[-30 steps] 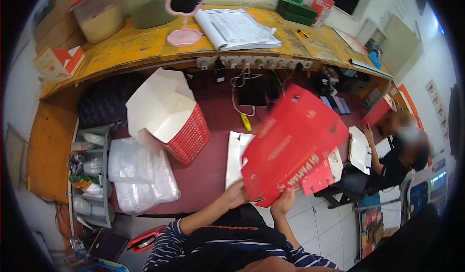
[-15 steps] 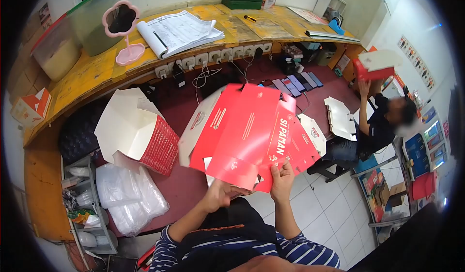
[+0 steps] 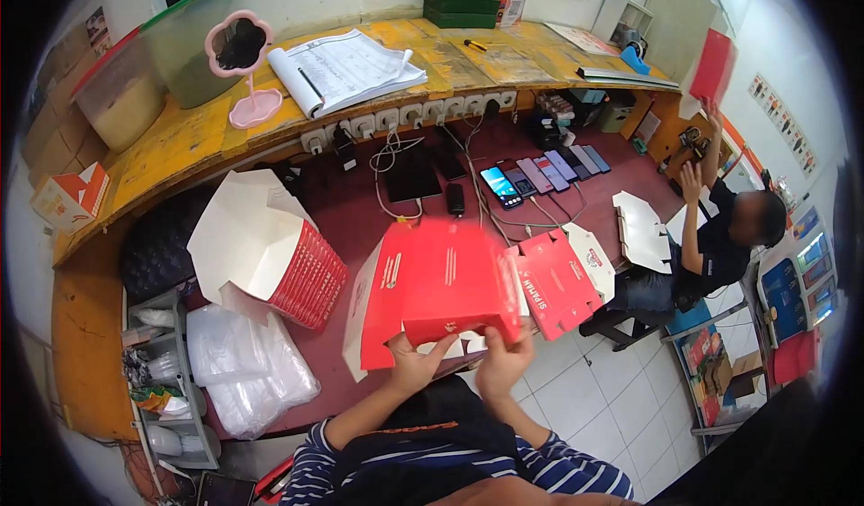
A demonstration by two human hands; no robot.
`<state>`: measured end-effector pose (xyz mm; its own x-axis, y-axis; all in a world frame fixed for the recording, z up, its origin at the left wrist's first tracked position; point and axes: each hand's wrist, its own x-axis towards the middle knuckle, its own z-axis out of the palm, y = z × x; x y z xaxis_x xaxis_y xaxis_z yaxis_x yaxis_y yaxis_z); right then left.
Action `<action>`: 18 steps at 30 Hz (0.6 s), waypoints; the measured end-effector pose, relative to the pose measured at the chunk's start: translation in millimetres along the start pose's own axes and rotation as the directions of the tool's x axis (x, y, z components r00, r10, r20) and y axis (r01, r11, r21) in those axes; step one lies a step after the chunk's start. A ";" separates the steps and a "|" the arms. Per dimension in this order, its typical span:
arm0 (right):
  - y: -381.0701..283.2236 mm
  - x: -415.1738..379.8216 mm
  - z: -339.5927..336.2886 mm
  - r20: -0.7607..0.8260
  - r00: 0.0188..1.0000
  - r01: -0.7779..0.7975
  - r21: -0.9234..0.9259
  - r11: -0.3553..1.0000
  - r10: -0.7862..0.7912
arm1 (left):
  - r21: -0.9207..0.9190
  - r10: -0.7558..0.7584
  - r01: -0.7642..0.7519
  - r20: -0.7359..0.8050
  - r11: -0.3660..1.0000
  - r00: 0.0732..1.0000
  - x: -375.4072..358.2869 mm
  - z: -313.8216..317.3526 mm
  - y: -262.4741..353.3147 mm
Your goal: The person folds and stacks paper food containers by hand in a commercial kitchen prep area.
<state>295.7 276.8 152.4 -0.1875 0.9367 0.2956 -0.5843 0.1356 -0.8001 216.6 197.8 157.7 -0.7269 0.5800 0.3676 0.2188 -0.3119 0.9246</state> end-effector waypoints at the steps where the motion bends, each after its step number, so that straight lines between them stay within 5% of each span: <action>1: -5.0 -6.1 11.8 -0.078 0.991 -0.112 0.010 0.994 0.112 | 0.022 0.015 -0.016 0.024 1.000 1.000 -1.5 2.2 -8.6; 4: -9.4 -5.5 21.1 0.025 0.810 -0.561 0.320 0.763 0.585 | -0.172 -0.167 0.162 -0.018 0.972 0.986 -8.1 4.3 -16.7; 8: 2.9 2.5 1.5 0.202 0.665 -0.719 0.432 0.545 0.719 | -0.350 -0.203 0.236 0.128 0.906 0.971 -2.9 -8.0 -13.4; 10: 4.6 9.5 -4.5 0.374 0.632 -0.753 0.501 0.426 0.678 | -0.268 -0.209 0.250 0.170 0.930 0.963 -0.7 -18.8 -16.2; 11: -0.4 13.5 -2.4 0.378 0.635 -0.752 0.500 0.429 0.673 | -0.725 -0.216 0.312 0.225 0.615 0.950 4.3 -23.8 -8.2; 12: -8.1 17.3 3.0 0.298 0.699 -0.712 0.377 0.593 0.650 | -0.948 -0.189 0.299 0.275 0.108 0.942 10.3 -30.2 -1.4; 14: -9.1 18.3 7.6 0.243 0.755 -0.655 0.225 0.722 0.609 | -0.937 -0.265 0.322 0.280 0.132 0.923 16.8 -41.9 -3.6; 16: -3.6 14.3 7.0 0.162 0.923 -0.366 0.097 0.925 0.349 | -0.680 -0.355 0.419 0.241 0.602 0.903 16.1 -47.0 -21.0; 17: -12.5 15.1 13.6 0.119 0.932 -0.358 0.172 0.918 0.341 | -0.421 -0.377 0.385 0.105 0.822 0.920 10.3 -43.1 -17.8; 18: -9.4 10.6 15.3 0.128 0.930 -0.362 0.171 0.916 0.344 | -0.422 -0.375 0.379 0.096 0.823 0.922 3.8 -37.4 -21.8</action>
<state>287.2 280.5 171.0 -0.4763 0.8768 0.0669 -0.6026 -0.2700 -0.7510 184.7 178.7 135.3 -0.6897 0.7241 0.0014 -0.3706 -0.3546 0.8585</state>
